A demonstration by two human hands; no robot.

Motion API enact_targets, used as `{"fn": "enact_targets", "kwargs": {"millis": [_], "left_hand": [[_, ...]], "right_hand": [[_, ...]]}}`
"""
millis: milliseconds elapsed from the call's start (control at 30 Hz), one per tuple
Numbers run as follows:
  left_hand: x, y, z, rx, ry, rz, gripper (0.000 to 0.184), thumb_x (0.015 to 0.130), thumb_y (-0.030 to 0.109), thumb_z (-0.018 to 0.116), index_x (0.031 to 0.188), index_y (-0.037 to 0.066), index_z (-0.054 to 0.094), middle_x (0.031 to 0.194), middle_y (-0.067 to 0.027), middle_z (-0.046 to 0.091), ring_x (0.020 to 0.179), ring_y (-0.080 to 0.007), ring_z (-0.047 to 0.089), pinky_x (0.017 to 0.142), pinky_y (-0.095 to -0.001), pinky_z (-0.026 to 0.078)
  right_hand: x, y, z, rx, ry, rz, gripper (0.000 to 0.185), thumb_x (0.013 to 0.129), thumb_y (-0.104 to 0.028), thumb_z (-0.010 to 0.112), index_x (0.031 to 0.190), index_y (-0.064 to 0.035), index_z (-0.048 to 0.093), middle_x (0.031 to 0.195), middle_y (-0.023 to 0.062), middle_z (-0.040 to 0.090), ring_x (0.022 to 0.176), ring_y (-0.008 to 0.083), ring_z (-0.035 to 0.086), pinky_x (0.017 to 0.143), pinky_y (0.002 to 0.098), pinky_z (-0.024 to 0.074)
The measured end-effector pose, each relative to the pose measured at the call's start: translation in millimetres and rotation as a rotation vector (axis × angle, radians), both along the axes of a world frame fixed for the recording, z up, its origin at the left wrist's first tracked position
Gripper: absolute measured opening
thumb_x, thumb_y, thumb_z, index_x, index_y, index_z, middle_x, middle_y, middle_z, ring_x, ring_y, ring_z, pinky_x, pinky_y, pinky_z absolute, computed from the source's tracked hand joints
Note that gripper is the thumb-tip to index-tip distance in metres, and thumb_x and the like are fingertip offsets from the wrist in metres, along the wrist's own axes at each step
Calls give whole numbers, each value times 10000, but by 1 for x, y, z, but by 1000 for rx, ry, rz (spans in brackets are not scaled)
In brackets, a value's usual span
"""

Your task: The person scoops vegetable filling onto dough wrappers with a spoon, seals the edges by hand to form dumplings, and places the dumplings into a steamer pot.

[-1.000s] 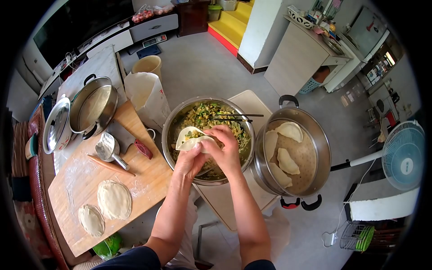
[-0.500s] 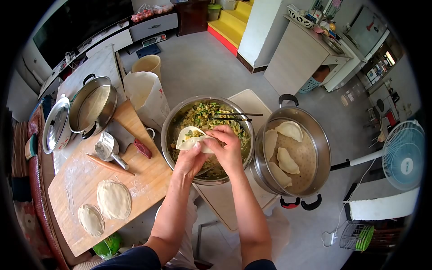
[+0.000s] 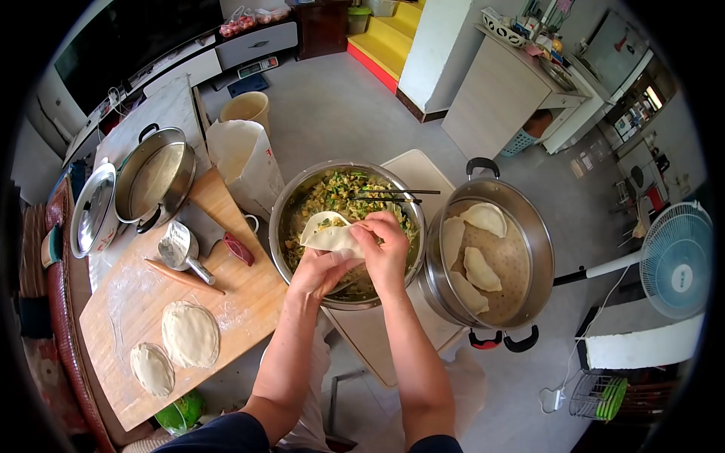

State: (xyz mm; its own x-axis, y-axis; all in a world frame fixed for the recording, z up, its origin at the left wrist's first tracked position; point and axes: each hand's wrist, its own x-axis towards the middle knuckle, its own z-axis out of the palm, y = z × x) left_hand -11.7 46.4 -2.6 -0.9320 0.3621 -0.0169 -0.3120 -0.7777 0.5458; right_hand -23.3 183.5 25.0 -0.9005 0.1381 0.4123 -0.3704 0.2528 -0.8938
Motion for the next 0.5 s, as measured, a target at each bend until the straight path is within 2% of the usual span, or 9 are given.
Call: {"fn": "enact_targets", "kwargs": {"millis": [133, 233, 333, 367, 500], "left_hand": [[-1, -1, 5, 22, -40, 19, 568, 868, -57, 607, 1388, 4, 387, 1330, -159, 529, 1232, -303, 552, 1037, -473, 499], [0, -1, 6, 46, -14, 15, 548, 887, -60, 591, 1390, 24, 391, 1331, -138, 531, 1229, -285, 556, 1019, -443, 518], [1, 1, 3, 84, 5, 33, 553, 891, -58, 596, 1395, 40, 392, 1327, -122, 534, 1226, -270, 556, 1021, -425, 516], [2, 2, 2, 101, 7, 42, 560, 888, -57, 602, 1397, 44, 391, 1325, -118, 534, 1227, -267, 554, 1026, -423, 510], [2, 1, -5, 123, 47, -5, 590, 873, -66, 613, 1402, 60, 386, 1318, -103, 529, 1228, -259, 548, 1027, -416, 502]], "right_hand": [[0, 2, 10, -166, -165, 126, 191, 789, -39, 745, 973, 5, 716, 969, 89, 626, 880, 185, 622, 756, 301, 505], [1, 4, 26, 21, -54, 155, 250, 776, -91, 765, 1008, -15, 712, 1012, 83, 598, 922, 187, 598, 773, 305, 503], [1, 2, 38, 214, 136, 119, 219, 756, -114, 776, 955, -41, 725, 1036, 69, 565, 967, 201, 558, 813, 326, 489], [1, 0, 43, 320, 206, 97, 193, 726, -110, 777, 909, -67, 732, 1018, 54, 546, 998, 229, 517, 851, 363, 468], [-1, -5, 51, 549, 281, 90, 192, 702, -98, 784, 888, -85, 741, 1030, 55, 568, 1015, 248, 517, 865, 374, 448]]}}
